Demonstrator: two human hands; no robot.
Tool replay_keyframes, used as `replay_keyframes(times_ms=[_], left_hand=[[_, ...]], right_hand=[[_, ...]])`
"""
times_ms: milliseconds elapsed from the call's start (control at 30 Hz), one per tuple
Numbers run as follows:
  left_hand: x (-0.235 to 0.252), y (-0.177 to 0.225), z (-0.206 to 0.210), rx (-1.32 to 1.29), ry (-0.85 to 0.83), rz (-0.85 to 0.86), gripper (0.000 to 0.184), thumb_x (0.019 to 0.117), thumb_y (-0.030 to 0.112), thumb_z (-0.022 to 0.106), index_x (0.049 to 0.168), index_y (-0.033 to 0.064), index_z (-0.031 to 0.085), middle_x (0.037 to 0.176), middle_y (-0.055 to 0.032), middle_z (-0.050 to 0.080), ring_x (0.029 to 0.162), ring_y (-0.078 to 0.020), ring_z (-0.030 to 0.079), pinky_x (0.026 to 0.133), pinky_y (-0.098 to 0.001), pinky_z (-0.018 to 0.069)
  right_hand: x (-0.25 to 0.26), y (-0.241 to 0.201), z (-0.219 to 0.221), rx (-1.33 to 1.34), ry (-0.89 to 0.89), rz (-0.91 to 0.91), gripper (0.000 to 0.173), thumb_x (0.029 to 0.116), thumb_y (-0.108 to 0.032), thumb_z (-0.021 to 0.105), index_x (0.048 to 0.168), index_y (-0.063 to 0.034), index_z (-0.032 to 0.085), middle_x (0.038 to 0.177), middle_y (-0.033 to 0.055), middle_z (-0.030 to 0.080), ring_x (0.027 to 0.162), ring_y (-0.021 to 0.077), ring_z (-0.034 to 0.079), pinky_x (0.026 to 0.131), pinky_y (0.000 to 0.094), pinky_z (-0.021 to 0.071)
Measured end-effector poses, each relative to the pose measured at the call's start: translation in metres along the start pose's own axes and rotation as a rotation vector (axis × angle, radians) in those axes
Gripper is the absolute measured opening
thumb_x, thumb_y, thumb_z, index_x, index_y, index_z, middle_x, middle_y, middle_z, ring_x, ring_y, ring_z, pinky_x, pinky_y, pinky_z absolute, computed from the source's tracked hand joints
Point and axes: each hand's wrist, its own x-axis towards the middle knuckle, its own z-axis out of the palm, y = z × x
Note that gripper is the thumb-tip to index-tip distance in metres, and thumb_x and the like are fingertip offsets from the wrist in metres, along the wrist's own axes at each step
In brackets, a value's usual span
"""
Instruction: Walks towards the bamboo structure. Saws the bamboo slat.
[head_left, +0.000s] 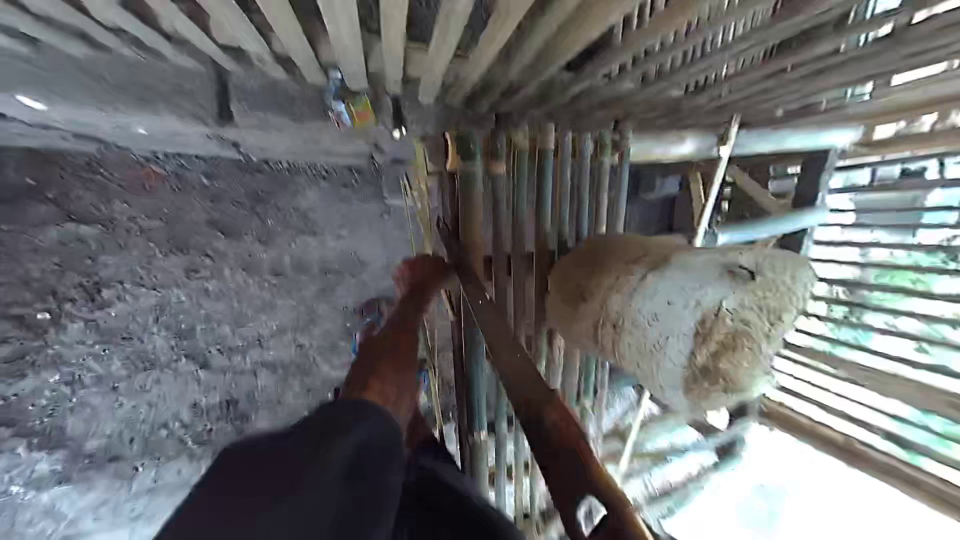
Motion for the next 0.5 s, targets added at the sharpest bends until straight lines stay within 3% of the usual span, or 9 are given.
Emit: replay_keyframes(times_ms=[33, 100, 167, 233, 267, 333, 400, 433, 500], left_hand=[[-0.015, -0.001, 0.011, 0.012, -0.098, -0.028, 0.045, 0.0964, 0.053, 0.060, 0.106, 0.0112, 0.074, 0.110, -0.0210, 0.073, 0.107, -0.0458, 0.068, 0.079, -0.0713, 0.0521], [-0.020, -0.003, 0.012, 0.000, -0.118, -0.046, 0.044, 0.0970, 0.051, 0.059, 0.103, 0.0110, 0.075, 0.109, -0.0204, 0.073, 0.107, -0.0448, 0.068, 0.080, -0.0703, 0.0526], [0.001, 0.002, 0.002, 0.000, -0.047, -0.028, 0.045, 0.0979, 0.052, 0.056, 0.100, 0.0110, 0.075, 0.108, -0.0194, 0.074, 0.107, -0.0434, 0.069, 0.081, -0.0697, 0.0526], [-0.011, -0.005, 0.014, 0.002, -0.088, -0.038, 0.047, 0.0977, 0.053, 0.054, 0.100, 0.0114, 0.075, 0.110, -0.0189, 0.074, 0.108, -0.0436, 0.068, 0.081, -0.0704, 0.0522], [-0.008, -0.006, 0.013, 0.012, -0.088, -0.038, 0.046, 0.0961, 0.053, 0.057, 0.100, 0.0115, 0.075, 0.109, -0.0189, 0.074, 0.107, -0.0443, 0.068, 0.080, -0.0707, 0.0522], [-0.013, -0.004, 0.015, 0.059, -0.125, -0.012, 0.047, 0.0962, 0.054, 0.058, 0.102, 0.0111, 0.075, 0.110, -0.0199, 0.073, 0.107, -0.0454, 0.068, 0.080, -0.0714, 0.0521], [0.002, 0.000, 0.006, 0.043, -0.056, -0.010, 0.048, 0.0981, 0.053, 0.054, 0.099, 0.0102, 0.074, 0.108, -0.0207, 0.073, 0.106, -0.0449, 0.068, 0.079, -0.0703, 0.0527], [-0.001, -0.001, 0.009, -0.016, -0.059, -0.040, 0.050, 0.1002, 0.052, 0.050, 0.101, 0.0088, 0.075, 0.111, -0.0219, 0.073, 0.110, -0.0450, 0.068, 0.082, -0.0701, 0.0524], [-0.017, -0.006, 0.019, -0.054, -0.075, -0.072, 0.051, 0.1042, 0.047, 0.042, 0.102, 0.0071, 0.073, 0.112, -0.0224, 0.072, 0.111, -0.0436, 0.067, 0.084, -0.0681, 0.0530]], right_hand=[[-0.022, -0.021, 0.003, -0.050, 0.041, 0.124, 0.039, 0.0921, -0.004, 0.058, 0.121, 0.0207, 0.056, 0.096, 0.0134, 0.069, 0.086, 0.0020, 0.065, 0.085, 0.0184, 0.0525], [0.004, -0.039, 0.006, -0.087, -0.036, 0.123, 0.043, 0.0985, -0.007, 0.053, 0.130, 0.0215, 0.052, 0.106, 0.0179, 0.069, 0.095, 0.0020, 0.064, 0.092, 0.0156, 0.0492], [0.054, 0.013, 0.006, -0.061, 0.060, -0.139, 0.034, 0.0990, -0.018, 0.059, 0.114, 0.0121, 0.064, 0.083, 0.0073, 0.069, 0.072, 0.0047, 0.065, 0.069, 0.0235, 0.0567], [0.071, 0.052, 0.009, -0.015, 0.124, -0.221, 0.017, 0.0907, -0.021, 0.066, 0.089, -0.0038, 0.070, 0.063, -0.0033, 0.064, 0.049, 0.0067, 0.058, 0.045, 0.0288, 0.0523], [0.072, 0.055, 0.010, -0.005, 0.128, -0.231, 0.014, 0.0895, -0.020, 0.067, 0.086, -0.0066, 0.070, 0.060, -0.0048, 0.063, 0.046, 0.0064, 0.056, 0.042, 0.0282, 0.0503], [0.024, 0.042, 0.005, -0.072, 0.096, -0.173, 0.033, 0.0928, -0.023, 0.066, 0.112, 0.0030, 0.070, 0.081, 0.0043, 0.071, 0.068, 0.0064, 0.067, 0.062, 0.0257, 0.0584], [0.010, -0.002, 0.004, -0.042, -0.083, -0.013, 0.054, 0.0979, -0.013, 0.056, 0.142, 0.0159, 0.045, 0.131, 0.0240, 0.062, 0.117, 0.0098, 0.063, 0.102, 0.0224, 0.0486], [-0.004, -0.023, 0.005, -0.046, -0.078, 0.116, 0.054, 0.0951, -0.005, 0.055, 0.141, 0.0198, 0.042, 0.132, 0.0251, 0.060, 0.117, 0.0068, 0.060, 0.102, 0.0184, 0.0450], [-0.010, -0.042, 0.002, -0.161, 0.006, 0.443, 0.032, 0.0948, -0.001, 0.059, 0.123, 0.0134, 0.059, 0.099, 0.0117, 0.069, 0.085, 0.0037, 0.064, 0.086, 0.0199, 0.0510]])
